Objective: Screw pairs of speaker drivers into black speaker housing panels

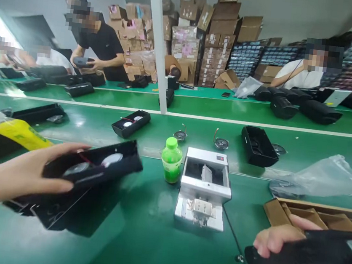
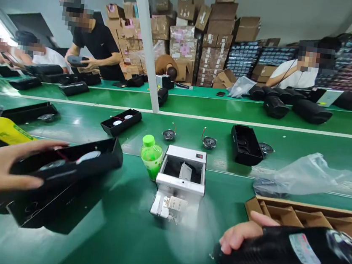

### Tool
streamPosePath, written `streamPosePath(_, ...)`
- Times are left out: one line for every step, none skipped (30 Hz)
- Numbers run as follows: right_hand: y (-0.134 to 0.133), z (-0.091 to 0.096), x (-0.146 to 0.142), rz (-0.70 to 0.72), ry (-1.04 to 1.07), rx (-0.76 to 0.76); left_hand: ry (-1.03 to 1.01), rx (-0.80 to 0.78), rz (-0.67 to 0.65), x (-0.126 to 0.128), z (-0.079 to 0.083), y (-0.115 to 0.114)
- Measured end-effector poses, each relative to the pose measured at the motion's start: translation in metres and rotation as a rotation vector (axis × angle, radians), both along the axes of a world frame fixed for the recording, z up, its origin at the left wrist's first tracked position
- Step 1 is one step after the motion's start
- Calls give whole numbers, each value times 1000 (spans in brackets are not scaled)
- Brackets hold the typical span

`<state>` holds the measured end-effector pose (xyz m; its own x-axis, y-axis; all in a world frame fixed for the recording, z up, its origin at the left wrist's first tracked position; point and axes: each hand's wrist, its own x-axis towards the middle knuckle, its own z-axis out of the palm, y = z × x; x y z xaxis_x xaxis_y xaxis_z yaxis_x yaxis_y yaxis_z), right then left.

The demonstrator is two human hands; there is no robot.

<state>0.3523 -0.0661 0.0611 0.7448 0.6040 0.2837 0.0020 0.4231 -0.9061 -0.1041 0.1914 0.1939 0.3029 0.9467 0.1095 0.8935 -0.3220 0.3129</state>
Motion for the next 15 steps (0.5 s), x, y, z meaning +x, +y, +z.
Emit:
streamPosePath(0,-1,-1,7,-1,1,-7,-20,29,20,2,21)
streamPosePath(1,-2,-2,2,4,-6,-6,-27,42,43,0,41)
streamPosePath(3,-3,-3,-5,14,-17,-4,-35,52,69,-5,60)
streamPosePath(5,-3,-4,-18,25,-25,0,-47,61,97,-13,77)
streamPosePath(8,-3,-6,-36,35,-24,4,-61,74,124,-23,93)
streamPosePath(9,-4,-7,-49,45,-17,6,-56,104,149,-34,106)
streamPosePath(11,-5,-9,-43,48,-5,9,-51,143,173,-45,117)
streamPosePath(12,-7,-9,-29,45,6,14,-44,187,194,-55,125)
streamPosePath(12,-9,-10,-14,42,12,19,-34,235,213,-64,130)
streamPosePath(12,-12,-10,0,37,14,24,-24,277,229,-72,134)
streamPosePath(11,-14,-10,14,32,11,27,-10,306,242,-78,135)
streamPosePath(11,-16,-10,20,27,8,30,9,324,252,-83,135)
streamPosePath(11,-17,-9,17,24,8,31,34,327,259,-87,135)
streamPosePath(10,-19,-8,22,23,8,33,65,316,263,-89,133)
streamPosePath(9,-20,-7,26,27,9,37,99,294,264,-90,132)
